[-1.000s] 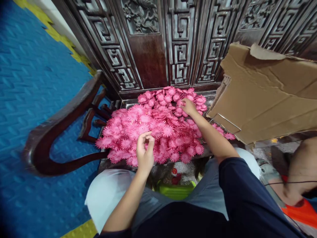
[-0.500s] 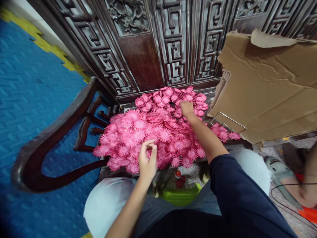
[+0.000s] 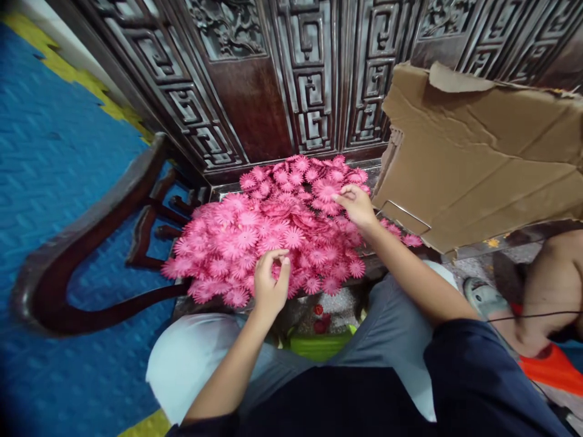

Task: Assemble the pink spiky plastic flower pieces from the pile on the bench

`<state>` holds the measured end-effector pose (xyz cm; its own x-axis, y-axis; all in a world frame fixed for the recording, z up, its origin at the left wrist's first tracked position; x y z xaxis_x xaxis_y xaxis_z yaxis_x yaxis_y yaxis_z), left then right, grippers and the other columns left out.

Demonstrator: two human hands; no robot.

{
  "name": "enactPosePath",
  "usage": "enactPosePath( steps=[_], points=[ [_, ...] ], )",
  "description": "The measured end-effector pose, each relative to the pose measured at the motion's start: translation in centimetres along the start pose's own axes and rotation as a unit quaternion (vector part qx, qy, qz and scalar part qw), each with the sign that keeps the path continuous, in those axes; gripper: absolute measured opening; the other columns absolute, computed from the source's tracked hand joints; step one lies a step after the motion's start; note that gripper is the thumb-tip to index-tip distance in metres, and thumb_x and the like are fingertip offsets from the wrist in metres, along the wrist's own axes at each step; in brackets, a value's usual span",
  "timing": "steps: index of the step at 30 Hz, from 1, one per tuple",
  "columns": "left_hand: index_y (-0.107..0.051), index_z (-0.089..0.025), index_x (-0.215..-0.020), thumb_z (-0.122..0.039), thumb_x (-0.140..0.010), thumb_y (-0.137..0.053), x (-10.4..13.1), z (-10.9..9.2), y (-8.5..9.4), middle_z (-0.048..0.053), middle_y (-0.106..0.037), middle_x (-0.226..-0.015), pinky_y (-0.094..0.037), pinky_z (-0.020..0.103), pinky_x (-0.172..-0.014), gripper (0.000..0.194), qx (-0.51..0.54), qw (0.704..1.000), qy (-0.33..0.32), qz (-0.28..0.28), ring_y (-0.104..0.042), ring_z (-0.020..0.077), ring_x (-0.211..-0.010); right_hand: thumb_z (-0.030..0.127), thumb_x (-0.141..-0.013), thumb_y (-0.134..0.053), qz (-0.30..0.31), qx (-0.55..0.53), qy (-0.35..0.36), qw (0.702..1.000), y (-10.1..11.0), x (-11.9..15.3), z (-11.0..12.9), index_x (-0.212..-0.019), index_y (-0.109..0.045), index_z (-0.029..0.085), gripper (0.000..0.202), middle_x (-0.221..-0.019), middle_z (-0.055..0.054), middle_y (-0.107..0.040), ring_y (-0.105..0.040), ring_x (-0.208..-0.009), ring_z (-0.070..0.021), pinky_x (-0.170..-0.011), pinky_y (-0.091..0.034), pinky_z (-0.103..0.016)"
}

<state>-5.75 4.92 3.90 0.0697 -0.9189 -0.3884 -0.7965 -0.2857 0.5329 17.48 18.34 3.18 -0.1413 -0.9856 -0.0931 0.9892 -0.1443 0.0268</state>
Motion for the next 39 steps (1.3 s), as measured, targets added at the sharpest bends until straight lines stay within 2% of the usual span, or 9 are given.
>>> enactPosePath(
  steps=[3,6,9,13,16,18,26,32,39],
  points=[
    [-0.060,-0.020,-0.092,-0.030,-0.083,-0.052,0.2,-0.6,-0.4,0.001,-0.059,-0.074,-0.042,0.031,-0.075,0.016,0.035,0.999,-0.007,0.013,-0.055,0.0153,-0.074,0.035,-0.061,-0.074,0.088,-0.091,-0.108,0.986,-2.7,4.9,-0.5,-0.074,-0.049,0.021,0.031,-0.067,0.005,-0.053,-0.046,-0.059,-0.0091,-0.061,-0.036,-0.026],
    [-0.055,-0.019,-0.106,-0.039,-0.080,-0.057,0.5,-0.6,-0.6,0.003,-0.059,-0.084,-0.043,0.030,-0.079,0.033,0.129,0.991,0.019,0.010,-0.056,0.0153,-0.080,0.033,-0.061,-0.076,0.152,-0.118,-0.125,0.973,-5.2,8.7,-0.4,-0.074,-0.051,0.021,0.031,-0.066,0.005,-0.053,-0.048,-0.061,-0.0093,-0.063,-0.038,-0.026],
    [-0.054,-0.018,-0.104,-0.045,-0.075,-0.061,0.8,0.5,-1.2,0.005,-0.060,-0.094,-0.044,0.029,-0.081,0.040,0.188,0.977,0.104,0.009,-0.056,0.0162,-0.087,0.028,-0.056,-0.080,0.234,-0.120,-0.141,0.954,-8.0,11.3,-1.2,-0.070,-0.052,0.020,0.032,-0.067,0.005,-0.053,-0.050,-0.065,-0.0092,-0.065,-0.040,-0.025],
    [-0.055,-0.017,-0.085,-0.041,-0.078,-0.058,1.4,1.9,-2.2,0.001,-0.060,-0.081,-0.044,0.025,-0.076,0.025,0.249,0.950,0.189,0.010,-0.057,0.0137,-0.078,0.030,-0.055,-0.081,0.229,-0.228,-0.270,0.907,-9.6,13.6,-4.1,-0.082,-0.056,0.021,0.038,-0.072,0.005,-0.056,-0.053,-0.066,-0.0091,-0.064,-0.043,-0.025],
    [-0.056,-0.017,-0.080,-0.036,-0.078,-0.059,1.5,2.4,-2.5,0.001,-0.060,-0.078,-0.043,0.025,-0.075,0.020,0.258,0.946,0.195,0.001,-0.055,0.0129,-0.076,0.028,-0.053,-0.082,0.263,-0.301,-0.370,0.839,-11.0,15.8,-5.5,-0.087,-0.057,0.021,0.042,-0.073,0.003,-0.060,-0.056,-0.067,-0.0108,-0.062,-0.048,-0.028],
    [-0.057,-0.016,-0.075,-0.034,-0.075,-0.063,1.5,2.7,-2.7,0.001,-0.057,-0.077,-0.042,0.024,-0.077,0.019,0.247,0.951,0.188,-0.002,-0.054,0.0130,-0.078,0.023,-0.052,-0.082,0.265,-0.312,-0.393,0.824,-11.3,16.4,-6.0,-0.082,-0.058,0.019,0.039,-0.069,0.004,-0.061,-0.057,-0.064,-0.0102,-0.061,-0.049,-0.027],
    [-0.058,-0.018,-0.084,-0.036,-0.066,-0.072,1.9,4.8,-1.7,-0.002,-0.058,-0.078,-0.042,0.022,-0.075,0.029,0.393,0.881,0.247,-0.093,-0.054,0.0091,-0.071,0.021,-0.058,-0.078,0.277,-0.280,-0.366,0.843,-10.5,15.7,-6.0,-0.085,-0.064,0.019,0.030,-0.067,0.002,-0.065,-0.061,-0.062,-0.0102,-0.067,-0.052,-0.027],
    [-0.058,-0.021,-0.098,-0.032,-0.063,-0.075,1.0,3.8,-1.7,-0.001,-0.059,-0.089,-0.043,0.021,-0.076,0.039,0.381,0.899,0.211,-0.051,-0.056,0.0095,-0.079,0.020,-0.053,-0.079,0.201,-0.251,-0.238,0.917,-8.9,12.9,-4.6,-0.078,-0.066,0.021,0.029,-0.070,0.005,-0.064,-0.059,-0.066,-0.0087,-0.071,-0.049,-0.024],
    [-0.055,-0.022,-0.099,-0.033,-0.066,-0.071,0.8,4.0,-2.4,0.002,-0.059,-0.100,-0.042,0.025,-0.086,0.038,0.335,0.922,0.196,-0.016,-0.056,0.0144,-0.093,0.035,-0.058,-0.079,0.240,-0.237,-0.235,0.912,-9.4,13.3,-4.1,-0.081,-0.064,0.022,0.030,-0.072,0.003,-0.065,-0.060,-0.071,-0.0113,-0.077,-0.048,-0.028]
  ],
)
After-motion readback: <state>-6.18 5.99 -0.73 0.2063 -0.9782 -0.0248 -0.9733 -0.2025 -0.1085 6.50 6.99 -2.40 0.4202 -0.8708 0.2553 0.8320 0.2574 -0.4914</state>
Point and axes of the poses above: each hand's wrist, its own x-axis away from the middle knuckle, its own y-axis out of the back of the hand, z = x × y, the point moved 9 cm from there along -x, towards the middle knuckle
